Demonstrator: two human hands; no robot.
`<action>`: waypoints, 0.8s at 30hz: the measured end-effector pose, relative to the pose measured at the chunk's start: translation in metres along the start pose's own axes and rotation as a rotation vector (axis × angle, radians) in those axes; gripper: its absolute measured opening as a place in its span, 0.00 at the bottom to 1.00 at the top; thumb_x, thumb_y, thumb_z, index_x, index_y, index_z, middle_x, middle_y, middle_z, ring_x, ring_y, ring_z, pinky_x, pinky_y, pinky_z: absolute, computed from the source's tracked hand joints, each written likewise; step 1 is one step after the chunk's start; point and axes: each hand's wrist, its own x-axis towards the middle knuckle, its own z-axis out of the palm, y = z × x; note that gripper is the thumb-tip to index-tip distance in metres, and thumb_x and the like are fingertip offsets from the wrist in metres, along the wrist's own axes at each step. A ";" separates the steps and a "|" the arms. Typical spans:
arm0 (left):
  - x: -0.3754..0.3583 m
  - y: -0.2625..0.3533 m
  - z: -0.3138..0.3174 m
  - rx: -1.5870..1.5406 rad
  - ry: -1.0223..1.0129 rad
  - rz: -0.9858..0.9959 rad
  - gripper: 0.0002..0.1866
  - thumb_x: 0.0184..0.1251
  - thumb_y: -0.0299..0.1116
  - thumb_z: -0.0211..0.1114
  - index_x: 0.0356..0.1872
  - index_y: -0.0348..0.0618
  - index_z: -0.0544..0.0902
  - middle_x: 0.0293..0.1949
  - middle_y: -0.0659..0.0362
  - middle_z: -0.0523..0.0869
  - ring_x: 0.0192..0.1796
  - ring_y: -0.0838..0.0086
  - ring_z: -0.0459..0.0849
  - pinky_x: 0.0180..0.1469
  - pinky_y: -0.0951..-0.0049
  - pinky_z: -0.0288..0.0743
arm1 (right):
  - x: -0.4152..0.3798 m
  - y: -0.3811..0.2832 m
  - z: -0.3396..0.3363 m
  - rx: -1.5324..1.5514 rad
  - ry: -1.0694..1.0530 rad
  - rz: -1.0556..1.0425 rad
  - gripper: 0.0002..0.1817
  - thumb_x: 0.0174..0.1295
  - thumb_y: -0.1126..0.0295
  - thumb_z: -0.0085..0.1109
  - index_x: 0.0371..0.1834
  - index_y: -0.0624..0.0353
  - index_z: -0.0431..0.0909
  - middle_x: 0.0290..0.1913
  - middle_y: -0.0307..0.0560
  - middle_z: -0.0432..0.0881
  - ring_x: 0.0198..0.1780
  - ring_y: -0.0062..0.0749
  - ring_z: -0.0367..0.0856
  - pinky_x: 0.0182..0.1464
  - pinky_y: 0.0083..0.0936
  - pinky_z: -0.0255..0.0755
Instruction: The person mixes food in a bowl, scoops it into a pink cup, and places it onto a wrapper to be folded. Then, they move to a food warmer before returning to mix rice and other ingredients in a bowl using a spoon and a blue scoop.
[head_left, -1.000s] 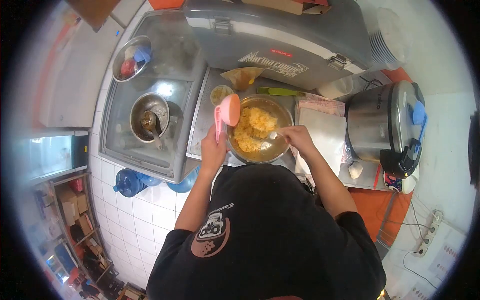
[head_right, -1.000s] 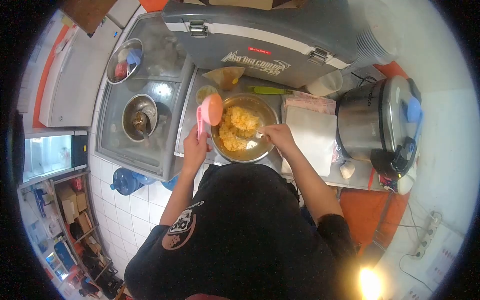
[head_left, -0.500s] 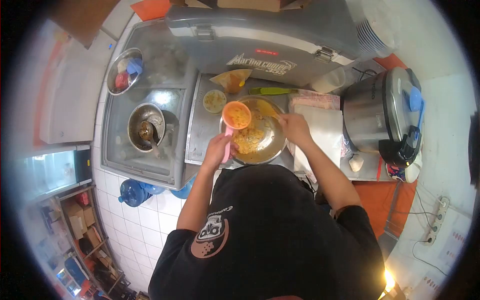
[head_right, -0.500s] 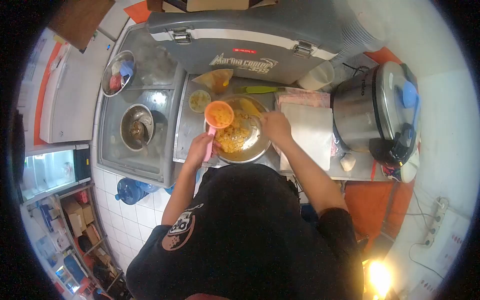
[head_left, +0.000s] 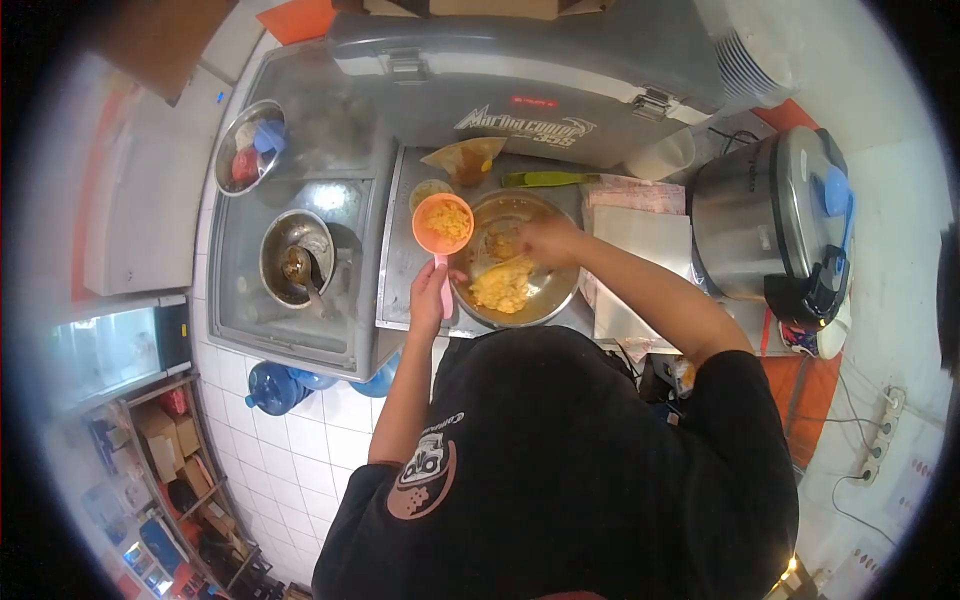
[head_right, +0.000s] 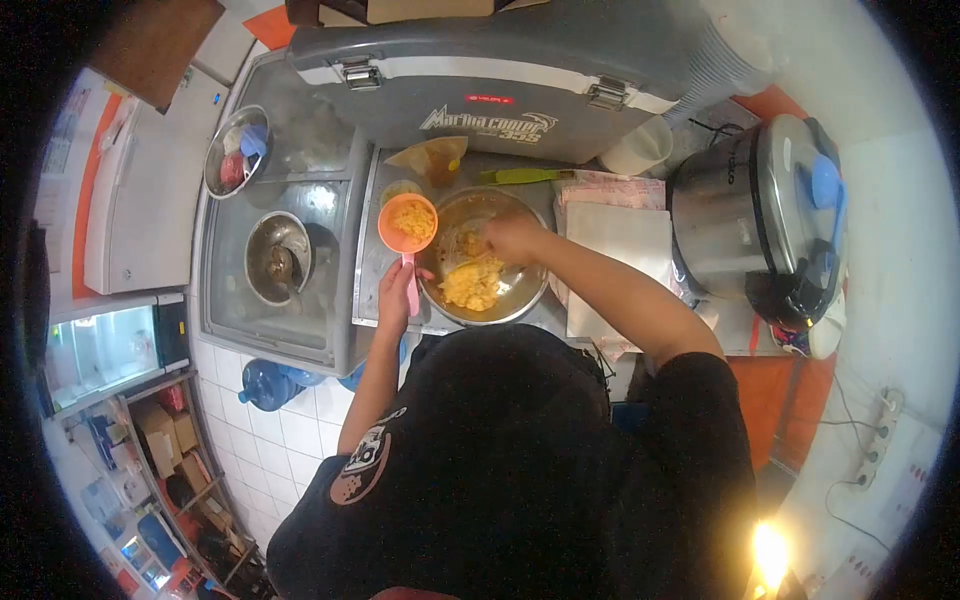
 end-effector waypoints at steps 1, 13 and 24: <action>0.001 -0.003 -0.002 -0.016 -0.004 0.001 0.16 0.74 0.37 0.50 0.52 0.36 0.77 0.33 0.59 0.86 0.29 0.84 0.75 0.34 0.83 0.66 | -0.011 0.001 -0.001 0.016 0.014 -0.006 0.12 0.54 0.66 0.56 0.38 0.41 0.87 0.34 0.47 0.85 0.40 0.47 0.83 0.42 0.40 0.76; 0.003 -0.009 -0.007 -0.012 -0.009 -0.001 0.16 0.74 0.37 0.50 0.52 0.37 0.76 0.33 0.59 0.86 0.29 0.84 0.75 0.33 0.82 0.66 | -0.060 -0.011 0.017 0.142 0.049 0.482 0.12 0.54 0.62 0.61 0.41 0.39 0.87 0.39 0.48 0.86 0.42 0.45 0.85 0.44 0.38 0.79; 0.000 -0.015 -0.005 -0.039 0.005 0.030 0.16 0.74 0.37 0.50 0.52 0.37 0.76 0.33 0.60 0.85 0.29 0.86 0.74 0.33 0.83 0.65 | -0.068 -0.035 -0.010 0.097 -0.092 0.667 0.15 0.53 0.64 0.57 0.39 0.61 0.84 0.41 0.55 0.85 0.45 0.48 0.85 0.45 0.38 0.79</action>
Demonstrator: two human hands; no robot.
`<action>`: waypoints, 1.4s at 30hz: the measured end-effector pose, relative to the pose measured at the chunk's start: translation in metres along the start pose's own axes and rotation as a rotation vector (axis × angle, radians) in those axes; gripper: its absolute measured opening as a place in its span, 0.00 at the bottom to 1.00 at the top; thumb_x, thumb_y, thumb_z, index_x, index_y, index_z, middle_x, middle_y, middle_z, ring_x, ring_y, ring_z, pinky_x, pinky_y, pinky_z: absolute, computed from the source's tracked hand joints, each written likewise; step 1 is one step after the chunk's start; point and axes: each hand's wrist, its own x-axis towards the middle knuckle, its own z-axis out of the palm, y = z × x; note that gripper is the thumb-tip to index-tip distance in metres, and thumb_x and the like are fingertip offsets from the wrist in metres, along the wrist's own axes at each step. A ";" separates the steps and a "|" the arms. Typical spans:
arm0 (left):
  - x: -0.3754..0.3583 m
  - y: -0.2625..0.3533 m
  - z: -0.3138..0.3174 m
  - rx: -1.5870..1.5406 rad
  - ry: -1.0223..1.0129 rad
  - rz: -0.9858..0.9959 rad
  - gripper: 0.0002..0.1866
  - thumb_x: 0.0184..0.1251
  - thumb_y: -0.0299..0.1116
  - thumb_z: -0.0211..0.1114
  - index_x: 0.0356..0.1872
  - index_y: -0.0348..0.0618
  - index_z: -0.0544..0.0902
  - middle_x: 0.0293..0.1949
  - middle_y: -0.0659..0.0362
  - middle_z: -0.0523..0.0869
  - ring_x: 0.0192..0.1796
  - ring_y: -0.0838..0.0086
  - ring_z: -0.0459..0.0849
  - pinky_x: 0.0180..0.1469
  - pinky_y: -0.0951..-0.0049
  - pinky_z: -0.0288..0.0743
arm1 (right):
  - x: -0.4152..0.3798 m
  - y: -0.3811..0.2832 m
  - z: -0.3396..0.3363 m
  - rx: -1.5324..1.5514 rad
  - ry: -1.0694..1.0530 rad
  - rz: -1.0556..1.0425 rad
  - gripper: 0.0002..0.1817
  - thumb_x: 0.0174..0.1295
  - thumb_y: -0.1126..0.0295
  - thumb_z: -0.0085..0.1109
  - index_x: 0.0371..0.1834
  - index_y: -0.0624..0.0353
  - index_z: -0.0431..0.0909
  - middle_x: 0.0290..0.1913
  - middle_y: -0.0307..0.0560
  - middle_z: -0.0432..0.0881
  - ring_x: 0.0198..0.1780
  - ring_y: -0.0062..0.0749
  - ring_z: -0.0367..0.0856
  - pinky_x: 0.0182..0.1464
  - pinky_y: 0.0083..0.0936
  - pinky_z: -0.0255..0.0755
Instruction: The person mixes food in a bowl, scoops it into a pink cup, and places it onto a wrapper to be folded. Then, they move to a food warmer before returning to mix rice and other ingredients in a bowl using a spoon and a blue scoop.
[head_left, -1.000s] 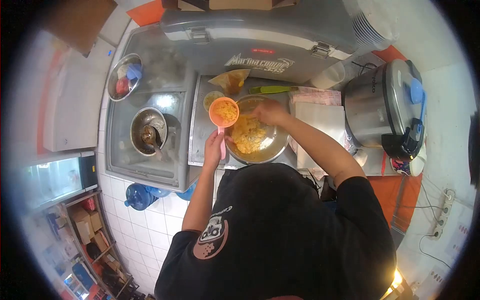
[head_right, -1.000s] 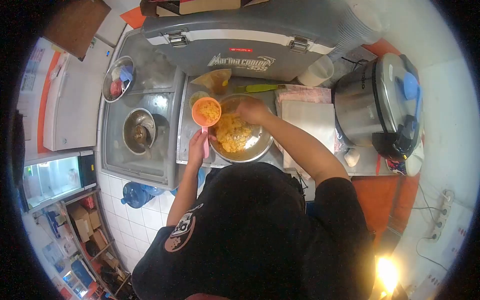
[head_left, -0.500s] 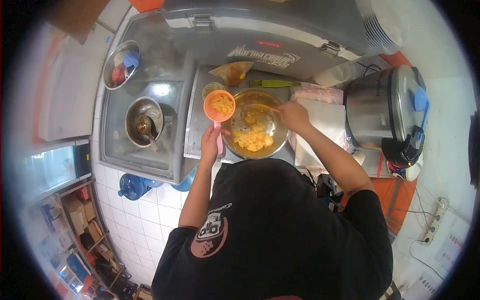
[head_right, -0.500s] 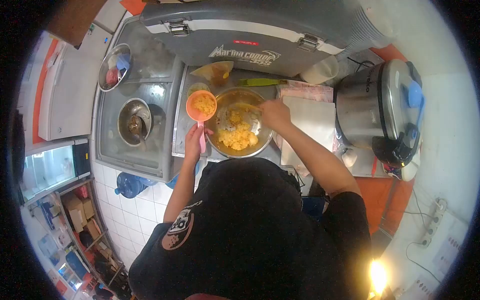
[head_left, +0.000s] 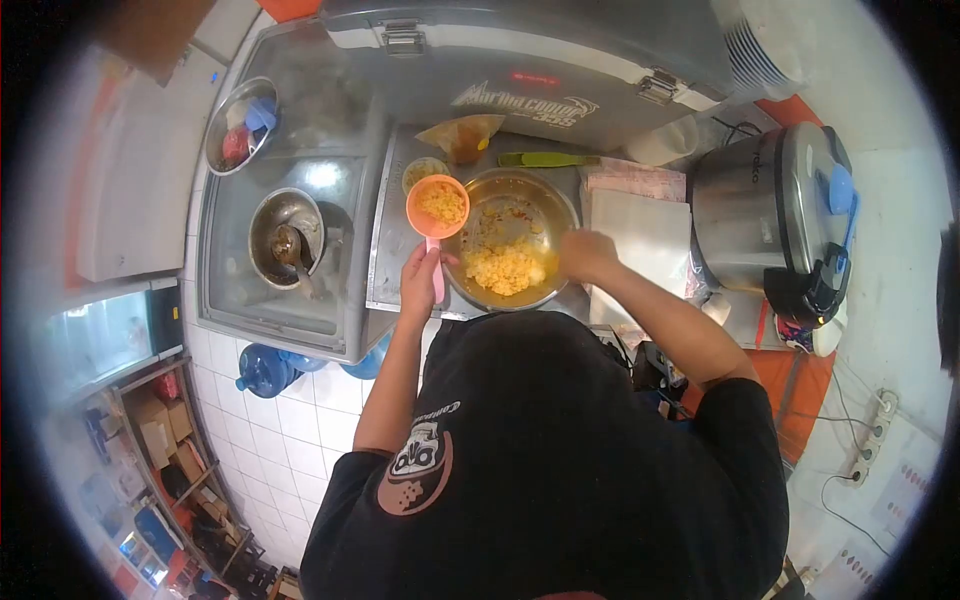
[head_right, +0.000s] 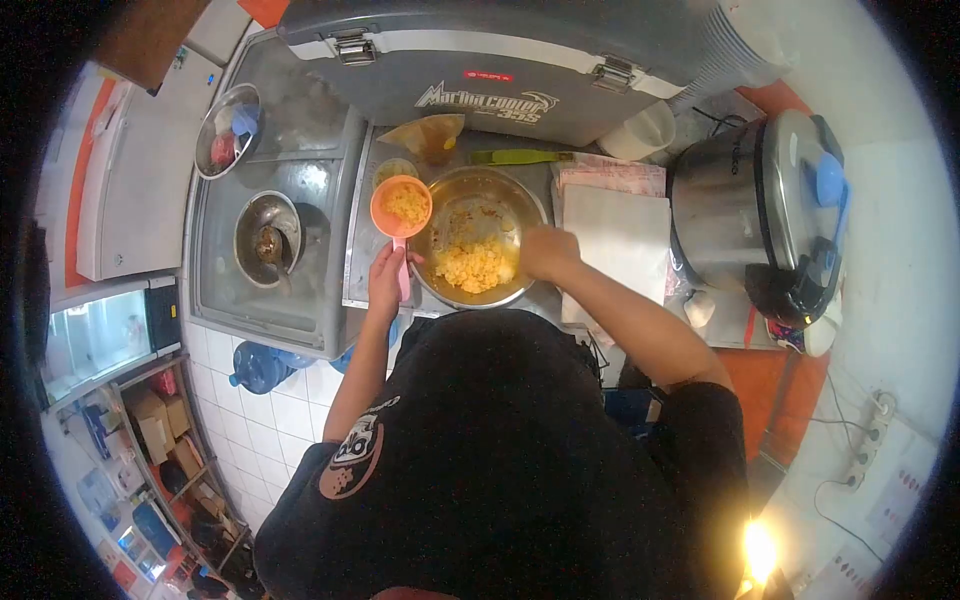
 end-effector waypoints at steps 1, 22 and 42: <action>-0.001 -0.001 -0.001 -0.010 -0.004 -0.001 0.16 0.74 0.37 0.50 0.52 0.37 0.76 0.33 0.61 0.85 0.29 0.86 0.74 0.33 0.83 0.65 | -0.001 -0.003 0.009 0.055 -0.046 -0.023 0.16 0.54 0.64 0.57 0.40 0.61 0.84 0.41 0.55 0.85 0.45 0.49 0.85 0.46 0.40 0.79; -0.011 0.029 0.001 0.022 -0.003 -0.024 0.17 0.77 0.41 0.48 0.54 0.39 0.74 0.33 0.60 0.83 0.25 0.84 0.74 0.25 0.82 0.68 | 0.037 -0.001 0.086 1.177 -0.052 -0.101 0.14 0.64 0.67 0.56 0.48 0.61 0.84 0.25 0.34 0.79 0.27 0.18 0.73 0.34 0.19 0.68; 0.010 0.020 0.047 0.126 -0.327 -0.520 0.13 0.71 0.36 0.49 0.31 0.39 0.75 0.15 0.61 0.72 0.12 0.76 0.70 0.13 0.75 0.62 | -0.018 -0.011 0.085 0.545 0.444 -0.378 0.25 0.62 0.74 0.48 0.66 0.55 0.70 0.38 0.60 0.71 0.40 0.54 0.76 0.44 0.41 0.72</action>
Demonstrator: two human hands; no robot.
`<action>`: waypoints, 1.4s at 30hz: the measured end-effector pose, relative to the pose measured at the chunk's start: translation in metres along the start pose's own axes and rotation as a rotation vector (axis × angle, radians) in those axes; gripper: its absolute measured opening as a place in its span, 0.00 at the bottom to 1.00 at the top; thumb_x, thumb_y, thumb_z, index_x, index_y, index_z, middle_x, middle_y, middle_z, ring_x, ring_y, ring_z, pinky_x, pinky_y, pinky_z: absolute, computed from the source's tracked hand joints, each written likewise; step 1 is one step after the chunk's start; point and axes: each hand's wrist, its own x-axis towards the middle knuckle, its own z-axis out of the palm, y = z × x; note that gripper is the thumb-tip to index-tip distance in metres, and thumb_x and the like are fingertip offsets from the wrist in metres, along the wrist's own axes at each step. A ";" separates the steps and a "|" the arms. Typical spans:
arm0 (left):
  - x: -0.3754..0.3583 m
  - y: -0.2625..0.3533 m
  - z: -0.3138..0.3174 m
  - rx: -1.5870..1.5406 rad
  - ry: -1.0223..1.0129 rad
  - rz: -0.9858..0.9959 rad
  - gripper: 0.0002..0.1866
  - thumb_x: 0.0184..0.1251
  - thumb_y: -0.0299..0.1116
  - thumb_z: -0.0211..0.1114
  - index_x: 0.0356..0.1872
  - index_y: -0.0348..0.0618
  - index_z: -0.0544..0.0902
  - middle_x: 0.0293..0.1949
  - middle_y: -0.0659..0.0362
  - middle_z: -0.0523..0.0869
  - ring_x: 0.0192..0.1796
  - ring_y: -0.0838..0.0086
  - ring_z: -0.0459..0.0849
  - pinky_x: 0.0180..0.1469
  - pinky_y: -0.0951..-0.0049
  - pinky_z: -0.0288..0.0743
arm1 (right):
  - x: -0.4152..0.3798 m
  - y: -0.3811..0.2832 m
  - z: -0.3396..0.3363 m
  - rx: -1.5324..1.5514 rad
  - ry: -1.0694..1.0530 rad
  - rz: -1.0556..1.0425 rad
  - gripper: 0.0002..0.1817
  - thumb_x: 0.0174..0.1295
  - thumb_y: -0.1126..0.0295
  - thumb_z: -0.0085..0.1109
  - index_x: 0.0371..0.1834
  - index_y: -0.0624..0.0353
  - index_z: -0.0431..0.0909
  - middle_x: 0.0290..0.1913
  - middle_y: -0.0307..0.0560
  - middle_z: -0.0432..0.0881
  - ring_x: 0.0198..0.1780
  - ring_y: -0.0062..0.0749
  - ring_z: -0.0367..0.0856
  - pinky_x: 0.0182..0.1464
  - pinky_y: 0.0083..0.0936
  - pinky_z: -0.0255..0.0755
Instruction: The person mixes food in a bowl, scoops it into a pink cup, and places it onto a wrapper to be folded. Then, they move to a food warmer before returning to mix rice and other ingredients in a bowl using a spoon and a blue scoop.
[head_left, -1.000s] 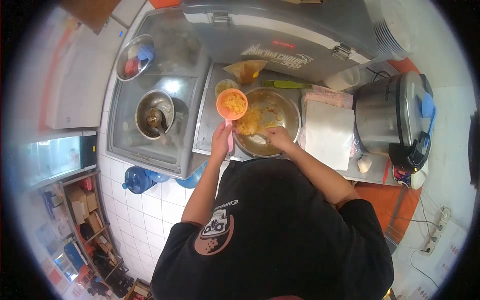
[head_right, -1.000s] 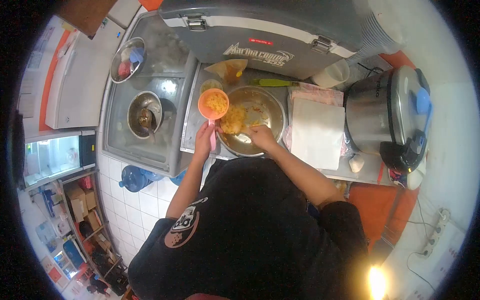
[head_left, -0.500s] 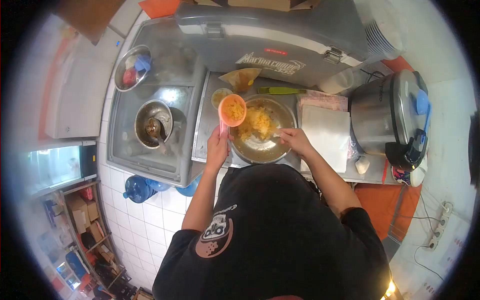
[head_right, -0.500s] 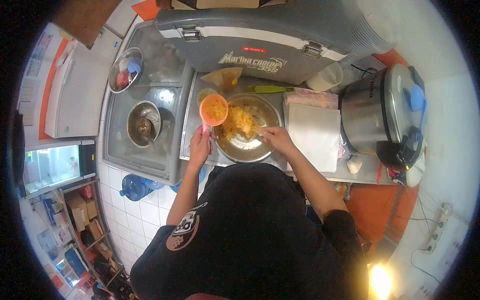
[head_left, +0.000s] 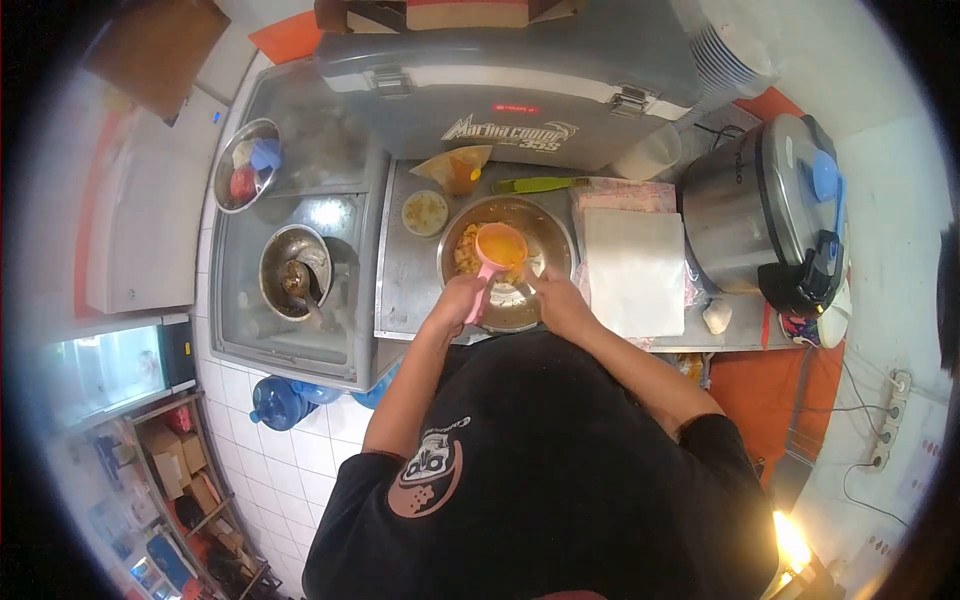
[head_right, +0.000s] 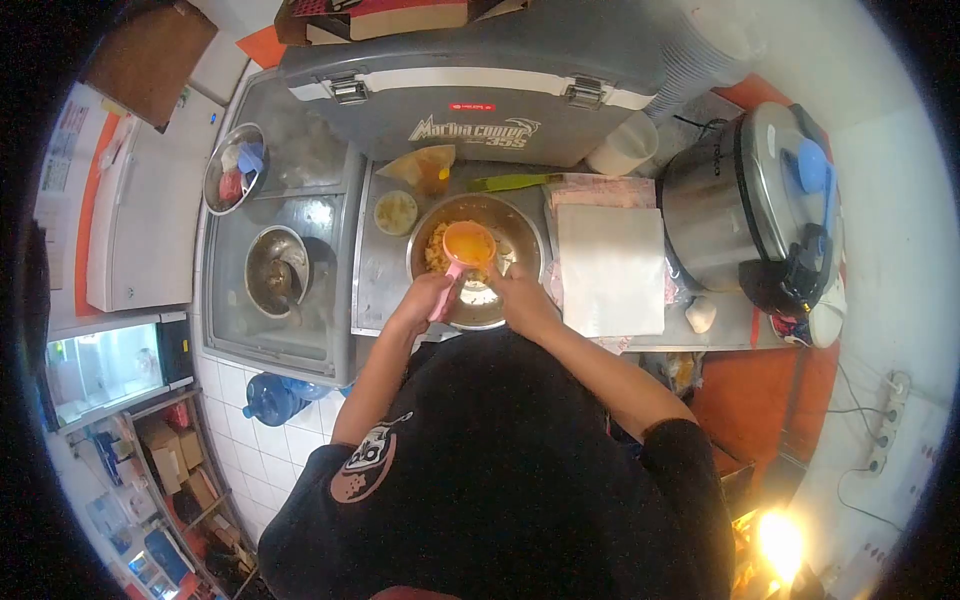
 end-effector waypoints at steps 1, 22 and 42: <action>0.001 -0.002 -0.003 -0.079 -0.044 -0.022 0.15 0.71 0.37 0.48 0.29 0.39 0.75 0.13 0.61 0.71 0.13 0.76 0.69 0.14 0.75 0.62 | 0.001 0.001 -0.006 -0.002 -0.046 -0.013 0.26 0.62 0.74 0.48 0.66 0.54 0.69 0.39 0.60 0.71 0.41 0.53 0.76 0.44 0.42 0.72; -0.003 -0.013 -0.035 -0.196 0.238 0.541 0.13 0.77 0.40 0.50 0.49 0.40 0.73 0.25 0.64 0.77 0.18 0.83 0.72 0.19 0.83 0.65 | 0.112 0.025 0.005 -0.321 -0.161 -0.076 0.09 0.57 0.65 0.56 0.33 0.53 0.86 0.34 0.53 0.84 0.38 0.50 0.83 0.43 0.44 0.77; -0.009 -0.021 -0.033 -0.297 0.323 0.611 0.11 0.76 0.39 0.51 0.48 0.43 0.73 0.25 0.63 0.76 0.18 0.81 0.73 0.18 0.80 0.68 | 0.028 0.017 0.026 0.783 -0.355 0.619 0.12 0.62 0.68 0.64 0.46 0.61 0.84 0.32 0.42 0.85 0.21 0.18 0.72 0.24 0.18 0.66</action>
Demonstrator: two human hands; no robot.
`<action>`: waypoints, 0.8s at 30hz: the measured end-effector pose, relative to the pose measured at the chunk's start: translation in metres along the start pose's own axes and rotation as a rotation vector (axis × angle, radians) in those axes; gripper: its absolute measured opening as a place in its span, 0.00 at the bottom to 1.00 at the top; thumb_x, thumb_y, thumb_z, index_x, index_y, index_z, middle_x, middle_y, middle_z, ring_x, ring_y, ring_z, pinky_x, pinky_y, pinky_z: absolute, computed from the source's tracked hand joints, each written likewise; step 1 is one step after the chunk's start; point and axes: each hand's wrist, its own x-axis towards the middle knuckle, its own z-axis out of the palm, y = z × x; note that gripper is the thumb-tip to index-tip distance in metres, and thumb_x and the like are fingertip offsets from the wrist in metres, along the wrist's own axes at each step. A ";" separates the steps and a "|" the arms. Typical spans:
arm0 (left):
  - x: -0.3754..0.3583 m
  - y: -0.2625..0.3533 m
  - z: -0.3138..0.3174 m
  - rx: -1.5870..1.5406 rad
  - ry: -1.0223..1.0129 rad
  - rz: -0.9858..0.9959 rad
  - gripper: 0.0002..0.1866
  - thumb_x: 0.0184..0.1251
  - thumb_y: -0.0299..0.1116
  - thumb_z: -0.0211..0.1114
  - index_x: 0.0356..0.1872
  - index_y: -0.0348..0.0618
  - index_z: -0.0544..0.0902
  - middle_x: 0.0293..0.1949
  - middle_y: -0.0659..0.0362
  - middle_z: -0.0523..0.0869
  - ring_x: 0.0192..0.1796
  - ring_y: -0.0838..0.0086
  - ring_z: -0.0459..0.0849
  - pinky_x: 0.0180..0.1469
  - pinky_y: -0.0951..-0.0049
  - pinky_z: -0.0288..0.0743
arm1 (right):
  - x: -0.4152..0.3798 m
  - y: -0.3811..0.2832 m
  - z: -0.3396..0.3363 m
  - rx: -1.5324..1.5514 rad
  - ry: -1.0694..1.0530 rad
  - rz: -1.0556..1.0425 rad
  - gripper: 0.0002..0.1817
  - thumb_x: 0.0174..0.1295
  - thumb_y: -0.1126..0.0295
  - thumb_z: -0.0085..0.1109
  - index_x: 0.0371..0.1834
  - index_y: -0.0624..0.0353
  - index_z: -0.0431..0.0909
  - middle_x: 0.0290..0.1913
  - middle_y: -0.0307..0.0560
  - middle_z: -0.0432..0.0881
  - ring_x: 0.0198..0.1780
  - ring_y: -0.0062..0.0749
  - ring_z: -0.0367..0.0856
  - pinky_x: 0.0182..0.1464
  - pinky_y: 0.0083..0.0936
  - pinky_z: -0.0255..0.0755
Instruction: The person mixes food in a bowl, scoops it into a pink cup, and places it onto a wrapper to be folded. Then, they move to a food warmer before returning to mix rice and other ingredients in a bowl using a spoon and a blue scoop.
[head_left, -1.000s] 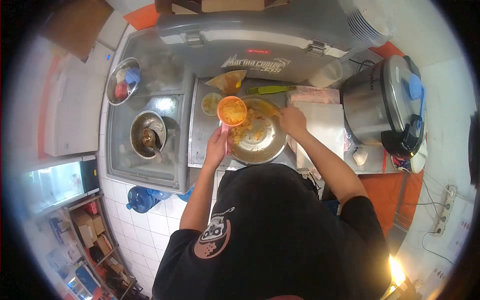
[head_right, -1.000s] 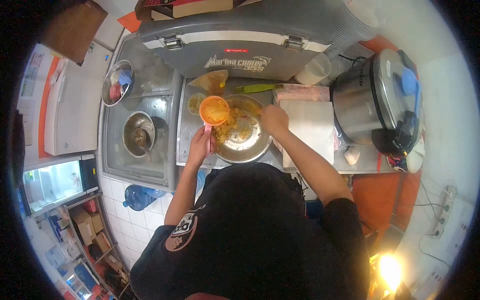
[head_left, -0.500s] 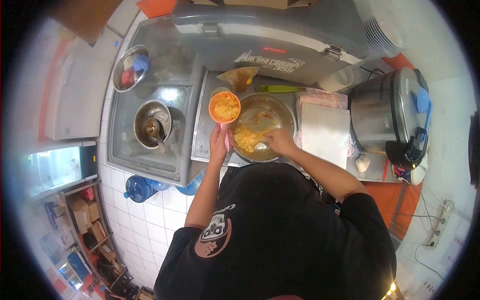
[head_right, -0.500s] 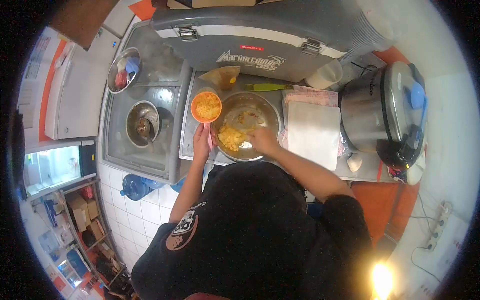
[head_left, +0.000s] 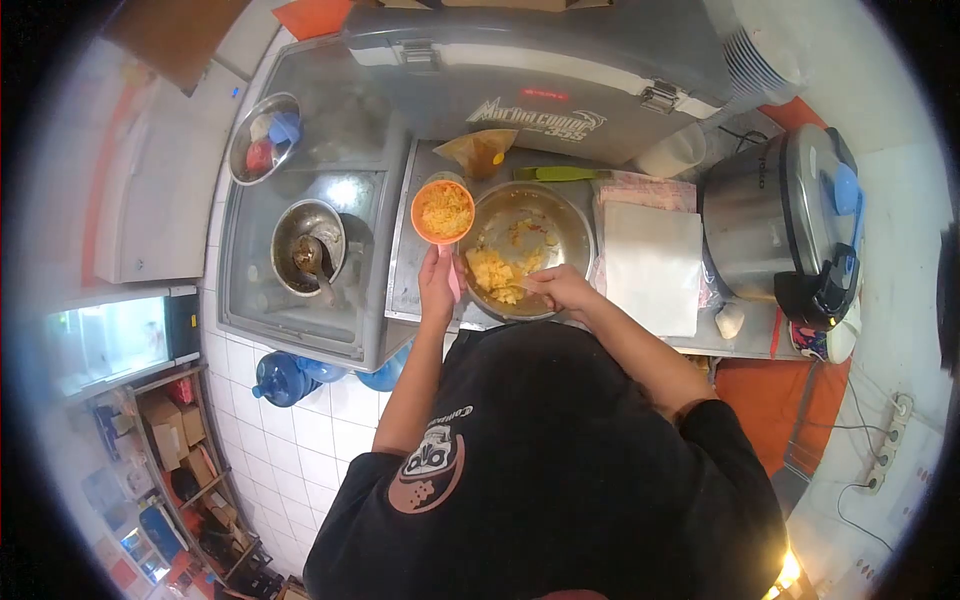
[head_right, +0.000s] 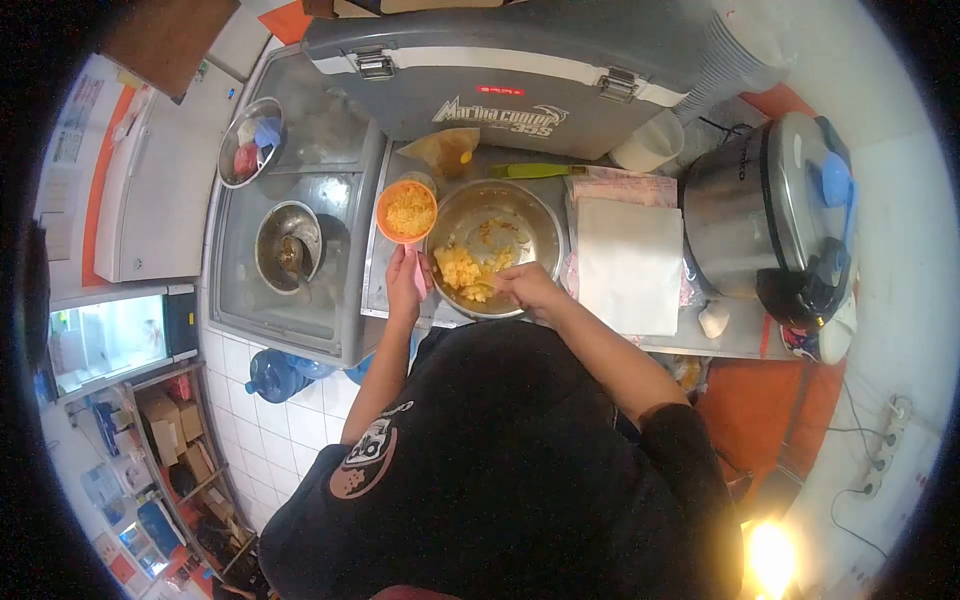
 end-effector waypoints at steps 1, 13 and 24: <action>-0.001 0.003 0.000 0.005 0.004 -0.002 0.12 0.76 0.39 0.50 0.48 0.43 0.73 0.25 0.63 0.76 0.17 0.81 0.73 0.18 0.81 0.67 | -0.002 -0.004 -0.002 0.078 -0.029 0.017 0.13 0.62 0.68 0.63 0.47 0.61 0.84 0.33 0.40 0.85 0.20 0.15 0.69 0.22 0.16 0.62; -0.016 0.037 0.020 0.402 -0.031 -0.079 0.17 0.76 0.36 0.47 0.57 0.37 0.72 0.23 0.62 0.75 0.14 0.82 0.70 0.14 0.79 0.63 | -0.052 -0.037 -0.054 0.310 0.039 -0.108 0.18 0.64 0.71 0.59 0.55 0.67 0.78 0.37 0.42 0.85 0.20 0.13 0.67 0.23 0.12 0.60; -0.003 0.007 0.058 0.490 -0.273 -0.534 0.11 0.71 0.36 0.51 0.32 0.40 0.76 0.17 0.63 0.74 0.14 0.77 0.70 0.14 0.76 0.61 | -0.039 0.012 -0.011 -0.731 0.464 -0.668 0.25 0.58 0.78 0.48 0.61 0.53 0.74 0.35 0.57 0.75 0.39 0.52 0.77 0.42 0.39 0.72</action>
